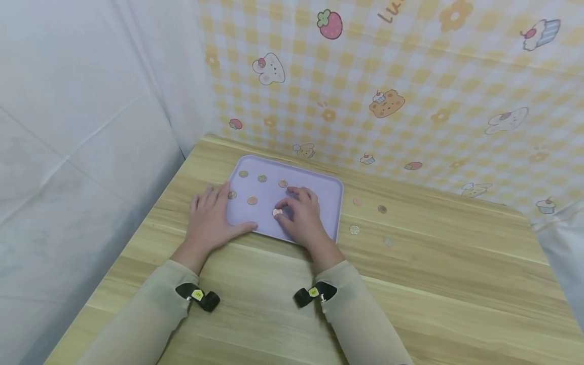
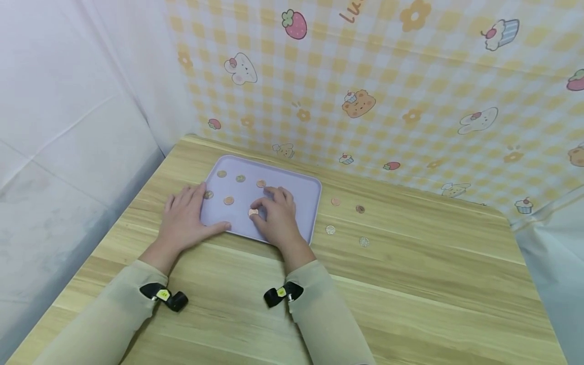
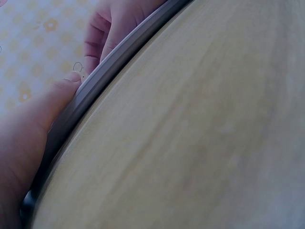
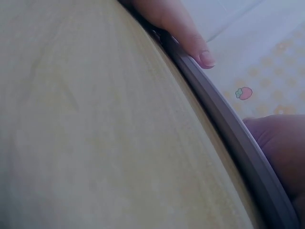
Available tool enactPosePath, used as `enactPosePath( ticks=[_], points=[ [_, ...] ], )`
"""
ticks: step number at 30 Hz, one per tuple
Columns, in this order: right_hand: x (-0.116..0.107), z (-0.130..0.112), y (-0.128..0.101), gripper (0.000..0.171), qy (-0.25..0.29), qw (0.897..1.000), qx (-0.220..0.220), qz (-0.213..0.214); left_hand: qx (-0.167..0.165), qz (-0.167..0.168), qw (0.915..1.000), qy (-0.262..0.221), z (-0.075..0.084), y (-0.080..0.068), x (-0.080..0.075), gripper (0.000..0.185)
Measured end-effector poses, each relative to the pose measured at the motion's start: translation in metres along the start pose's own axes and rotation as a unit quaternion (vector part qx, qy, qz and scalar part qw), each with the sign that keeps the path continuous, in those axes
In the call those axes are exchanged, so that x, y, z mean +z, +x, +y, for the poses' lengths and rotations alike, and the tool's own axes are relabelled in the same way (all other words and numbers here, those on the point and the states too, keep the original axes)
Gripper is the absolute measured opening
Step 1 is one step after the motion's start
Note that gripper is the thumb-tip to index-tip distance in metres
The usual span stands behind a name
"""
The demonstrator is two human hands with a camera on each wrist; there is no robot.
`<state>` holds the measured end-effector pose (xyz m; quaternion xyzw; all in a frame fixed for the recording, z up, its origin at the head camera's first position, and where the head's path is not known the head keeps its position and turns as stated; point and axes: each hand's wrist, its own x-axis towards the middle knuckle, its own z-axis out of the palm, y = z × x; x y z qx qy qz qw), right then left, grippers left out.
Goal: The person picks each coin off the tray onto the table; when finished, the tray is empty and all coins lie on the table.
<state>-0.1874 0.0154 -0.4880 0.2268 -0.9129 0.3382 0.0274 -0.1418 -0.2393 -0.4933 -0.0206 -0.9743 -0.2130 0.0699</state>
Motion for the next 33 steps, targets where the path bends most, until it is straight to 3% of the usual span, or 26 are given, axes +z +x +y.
enactPosePath(
  ticks=[10,16,18,21,25,27,33],
  points=[
    [0.0007,0.0008,-0.0018,0.009,0.036,0.996,-0.079,0.011,0.003,0.003,1.0,-0.002,-0.0008,0.0001,0.0011,0.136],
    [0.0009,0.0024,-0.0018,0.019,0.064,0.992,-0.103,0.029,0.006,0.002,1.0,0.0,-0.0003,0.0004,0.0005,0.135],
    [0.0012,0.0032,-0.002,0.024,0.081,0.993,-0.084,0.032,0.005,-0.001,1.0,0.001,0.0,0.0005,0.0004,0.135],
    [0.0003,0.0029,-0.0026,0.032,0.124,0.991,-0.018,0.053,0.004,-0.005,1.0,0.003,-0.0001,0.0009,0.0003,0.135],
    [-0.0027,0.0029,-0.0028,0.037,0.211,0.97,0.072,0.096,0.003,-0.005,1.0,0.003,-0.001,0.0017,0.0005,0.136],
    [-0.004,0.0037,-0.0025,0.037,0.244,0.96,0.089,0.104,0.003,-0.005,1.0,0.002,-0.0017,0.0022,0.001,0.136],
    [-0.0069,0.0047,-0.0013,0.038,0.294,0.947,0.088,0.094,0.004,-0.002,1.0,0.003,-0.0037,0.0031,0.0022,0.135]
  ],
)
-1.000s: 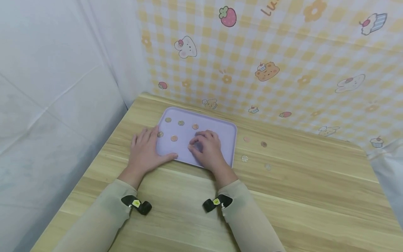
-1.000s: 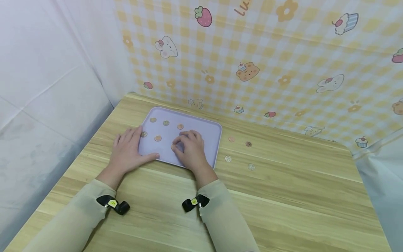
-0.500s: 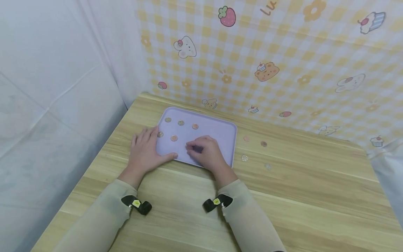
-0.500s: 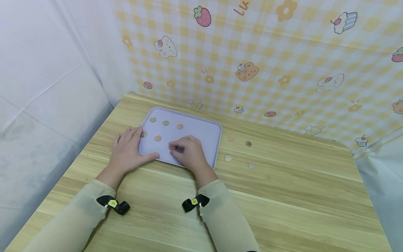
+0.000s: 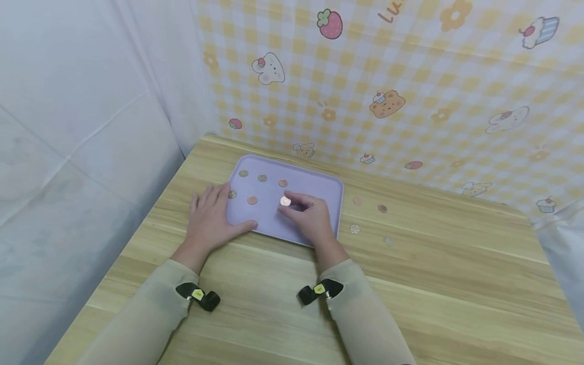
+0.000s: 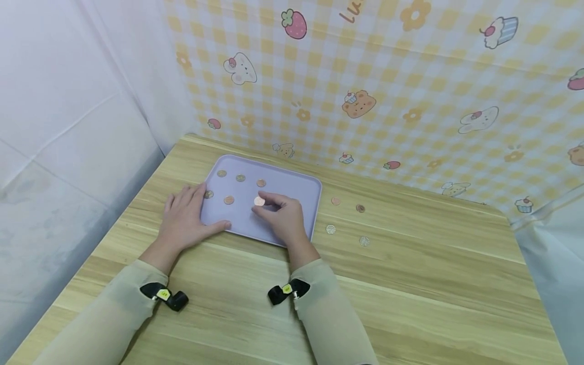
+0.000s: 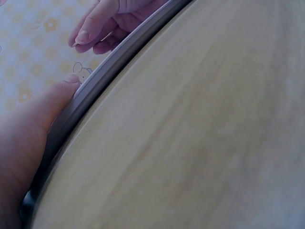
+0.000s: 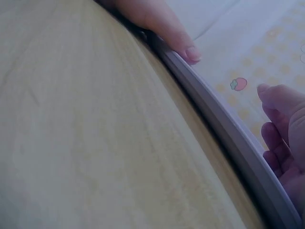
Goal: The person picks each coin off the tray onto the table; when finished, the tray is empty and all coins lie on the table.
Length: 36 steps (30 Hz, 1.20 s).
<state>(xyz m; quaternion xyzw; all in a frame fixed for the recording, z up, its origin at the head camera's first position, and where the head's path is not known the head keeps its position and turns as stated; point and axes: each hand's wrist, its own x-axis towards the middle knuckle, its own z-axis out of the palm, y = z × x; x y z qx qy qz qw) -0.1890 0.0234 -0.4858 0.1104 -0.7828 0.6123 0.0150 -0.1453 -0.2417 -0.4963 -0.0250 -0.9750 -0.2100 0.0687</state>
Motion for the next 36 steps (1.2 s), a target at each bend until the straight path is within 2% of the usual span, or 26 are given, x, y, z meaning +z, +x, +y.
enactPosePath(
  ticks=[4,9,17,31,36],
  points=[
    [-0.0015,0.0021,0.001,0.039,0.028,1.0,-0.007,-0.006,0.001,0.002,1.0,-0.002,0.0006,-0.0004,0.0003,0.133],
    [-0.0011,0.0035,0.0019,0.04,0.032,0.999,-0.013,-0.011,0.0,0.002,1.0,-0.002,0.0011,-0.0011,-0.0004,0.132],
    [-0.0021,0.0038,0.0007,0.039,-0.004,1.0,-0.009,-0.022,-0.001,-0.001,1.0,-0.004,0.0025,-0.0015,-0.0003,0.129],
    [0.0,0.0006,-0.0015,0.039,-0.009,0.999,-0.026,-0.044,0.004,0.002,1.0,-0.007,0.0013,-0.0007,-0.0022,0.117],
    [0.0016,0.0002,-0.002,0.037,-0.024,0.998,-0.036,-0.038,0.004,0.0,1.0,-0.004,-0.0006,0.0006,-0.0019,0.116]
  ],
)
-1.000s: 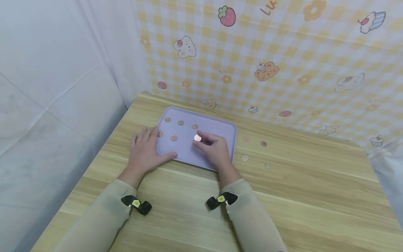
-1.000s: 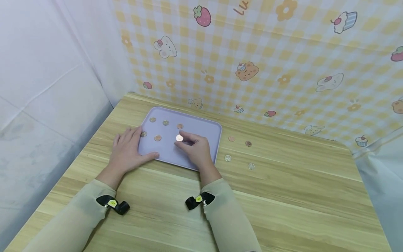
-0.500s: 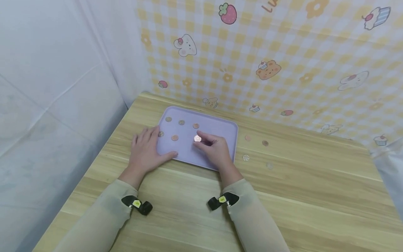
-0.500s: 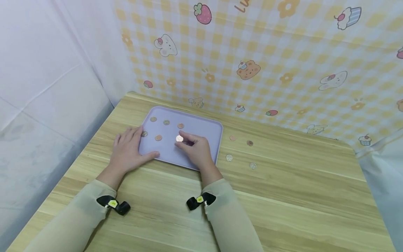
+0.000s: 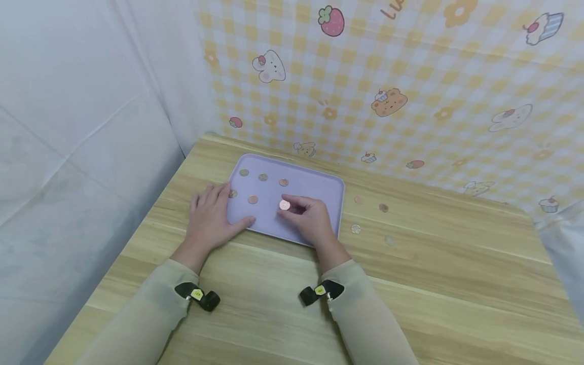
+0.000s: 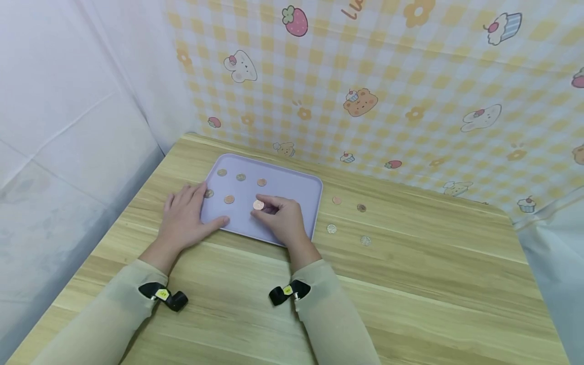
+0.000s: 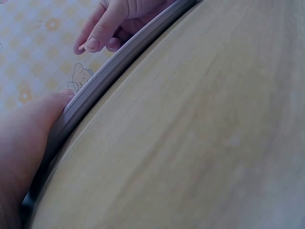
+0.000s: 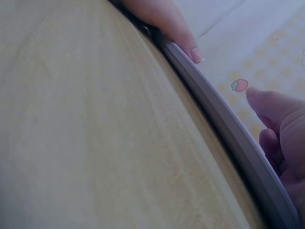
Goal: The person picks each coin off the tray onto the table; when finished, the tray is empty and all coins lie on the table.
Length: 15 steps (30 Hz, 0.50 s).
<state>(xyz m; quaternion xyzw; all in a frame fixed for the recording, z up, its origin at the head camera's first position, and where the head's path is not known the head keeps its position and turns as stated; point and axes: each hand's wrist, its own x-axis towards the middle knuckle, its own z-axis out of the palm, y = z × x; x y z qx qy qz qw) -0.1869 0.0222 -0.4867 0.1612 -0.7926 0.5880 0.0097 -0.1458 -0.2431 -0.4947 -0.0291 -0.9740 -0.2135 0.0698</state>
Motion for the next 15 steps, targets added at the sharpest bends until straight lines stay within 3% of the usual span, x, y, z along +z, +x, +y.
enactPosePath(
  ticks=[10,15],
  points=[
    [-0.013,0.004,0.002,0.036,-0.04,0.998,-0.013,0.038,-0.002,-0.001,1.0,-0.003,0.003,0.001,-0.003,0.118],
    [-0.028,0.009,-0.007,0.036,-0.075,0.994,-0.049,0.069,-0.003,0.002,1.0,-0.008,0.003,-0.001,-0.004,0.116]
  ],
)
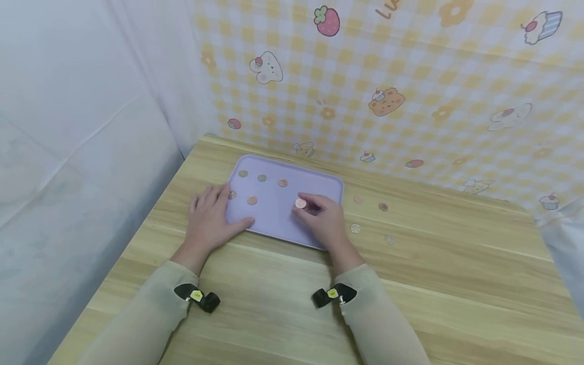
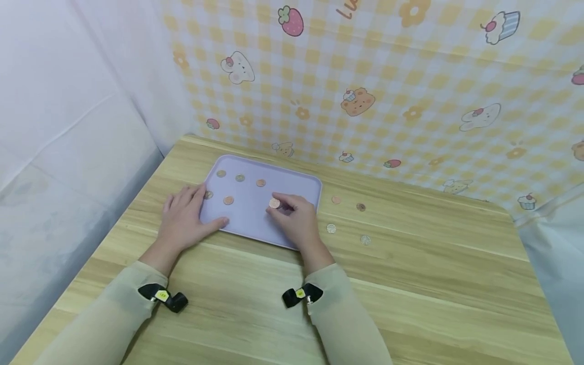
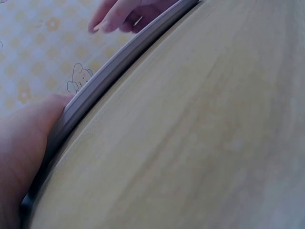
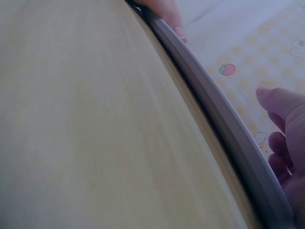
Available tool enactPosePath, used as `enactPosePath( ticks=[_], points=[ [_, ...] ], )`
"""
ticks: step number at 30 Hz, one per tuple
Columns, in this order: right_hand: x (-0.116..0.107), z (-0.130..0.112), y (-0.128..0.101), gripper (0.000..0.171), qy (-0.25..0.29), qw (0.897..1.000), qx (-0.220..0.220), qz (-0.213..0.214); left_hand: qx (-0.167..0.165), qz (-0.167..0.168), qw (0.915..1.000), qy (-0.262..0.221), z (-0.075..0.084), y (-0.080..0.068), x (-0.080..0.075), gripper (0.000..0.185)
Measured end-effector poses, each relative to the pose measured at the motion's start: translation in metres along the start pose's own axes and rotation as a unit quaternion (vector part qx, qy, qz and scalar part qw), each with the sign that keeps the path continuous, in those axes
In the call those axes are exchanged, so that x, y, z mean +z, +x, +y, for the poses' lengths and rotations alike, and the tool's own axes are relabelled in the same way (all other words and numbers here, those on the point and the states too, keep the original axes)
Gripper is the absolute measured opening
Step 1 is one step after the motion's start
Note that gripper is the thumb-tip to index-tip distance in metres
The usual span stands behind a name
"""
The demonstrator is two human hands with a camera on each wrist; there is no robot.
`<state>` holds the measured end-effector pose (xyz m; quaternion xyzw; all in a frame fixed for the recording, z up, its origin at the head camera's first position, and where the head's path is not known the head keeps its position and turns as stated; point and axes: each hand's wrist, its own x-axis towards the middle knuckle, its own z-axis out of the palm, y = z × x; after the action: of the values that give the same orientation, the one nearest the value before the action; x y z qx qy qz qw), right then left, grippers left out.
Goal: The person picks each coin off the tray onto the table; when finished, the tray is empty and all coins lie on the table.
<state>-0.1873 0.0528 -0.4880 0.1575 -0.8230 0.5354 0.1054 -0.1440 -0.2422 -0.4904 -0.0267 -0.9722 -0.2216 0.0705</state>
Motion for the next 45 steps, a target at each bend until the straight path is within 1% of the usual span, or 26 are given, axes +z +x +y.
enactPosePath(
  ticks=[3,5,7,9,12,16,18,21,23,24,28,29,30,33,35,39,42,45],
  points=[
    [-0.012,0.004,-0.008,0.035,-0.028,0.998,-0.037,0.034,-0.003,-0.002,1.0,0.0,0.0,-0.001,0.001,0.117],
    [-0.02,0.008,-0.013,0.035,-0.039,0.996,-0.053,0.053,-0.005,-0.003,1.0,0.001,-0.001,-0.002,0.001,0.117],
    [-0.028,0.014,-0.019,0.034,-0.044,0.995,-0.052,0.066,-0.005,-0.003,1.0,0.002,-0.001,-0.002,0.001,0.117],
    [-0.036,0.019,-0.025,0.034,-0.043,0.995,-0.042,0.075,-0.004,-0.003,1.0,0.002,-0.001,-0.003,0.001,0.117],
    [-0.048,0.025,-0.032,0.036,-0.027,0.996,-0.031,0.082,-0.003,-0.002,1.0,0.001,-0.001,-0.002,0.001,0.117],
    [-0.065,0.031,-0.04,0.036,-0.014,0.996,-0.034,0.087,-0.002,-0.003,1.0,-0.001,0.001,-0.002,0.0,0.117],
    [-0.072,0.034,-0.042,0.036,-0.021,0.995,-0.031,0.093,-0.004,-0.005,1.0,0.0,0.0,-0.002,-0.001,0.117],
    [-0.083,0.039,-0.045,0.036,-0.033,0.992,-0.026,0.116,-0.004,-0.008,1.0,0.0,0.0,-0.003,-0.002,0.118],
    [-0.089,0.04,-0.047,0.036,-0.049,0.989,-0.02,0.137,-0.003,-0.007,1.0,-0.001,0.0,-0.003,-0.001,0.117],
    [-0.093,0.037,-0.048,0.036,-0.051,0.988,-0.014,0.145,-0.002,-0.005,1.0,-0.001,0.0,-0.003,-0.001,0.117],
    [-0.111,0.02,-0.055,0.036,-0.052,0.986,0.011,0.161,0.003,0.0,1.0,-0.003,0.0,-0.004,0.001,0.114],
    [-0.115,0.02,-0.057,0.037,-0.05,0.985,0.013,0.163,0.004,0.0,1.0,-0.003,0.0,-0.004,0.001,0.113],
    [-0.12,0.022,-0.059,0.036,-0.048,0.985,0.014,0.165,0.005,0.0,1.0,-0.002,0.0,-0.004,0.0,0.113],
    [-0.134,0.045,-0.065,0.037,-0.062,0.981,0.014,0.182,0.005,-0.002,1.0,-0.002,0.002,-0.004,-0.001,0.11],
    [-0.144,0.058,-0.068,0.037,-0.076,0.979,0.026,0.19,0.005,-0.003,1.0,-0.001,0.003,-0.003,-0.001,0.109],
    [-0.163,0.064,-0.077,0.036,-0.098,0.974,0.071,0.191,0.004,0.0,1.0,0.0,0.002,-0.003,-0.001,0.108],
    [-0.178,0.066,-0.084,0.036,-0.119,0.969,0.103,0.193,0.006,0.001,1.0,0.0,0.001,-0.003,0.0,0.109],
    [-0.19,0.07,-0.09,0.035,-0.142,0.963,0.119,0.196,0.006,0.0,1.0,0.0,0.001,-0.004,0.0,0.109]
  ],
)
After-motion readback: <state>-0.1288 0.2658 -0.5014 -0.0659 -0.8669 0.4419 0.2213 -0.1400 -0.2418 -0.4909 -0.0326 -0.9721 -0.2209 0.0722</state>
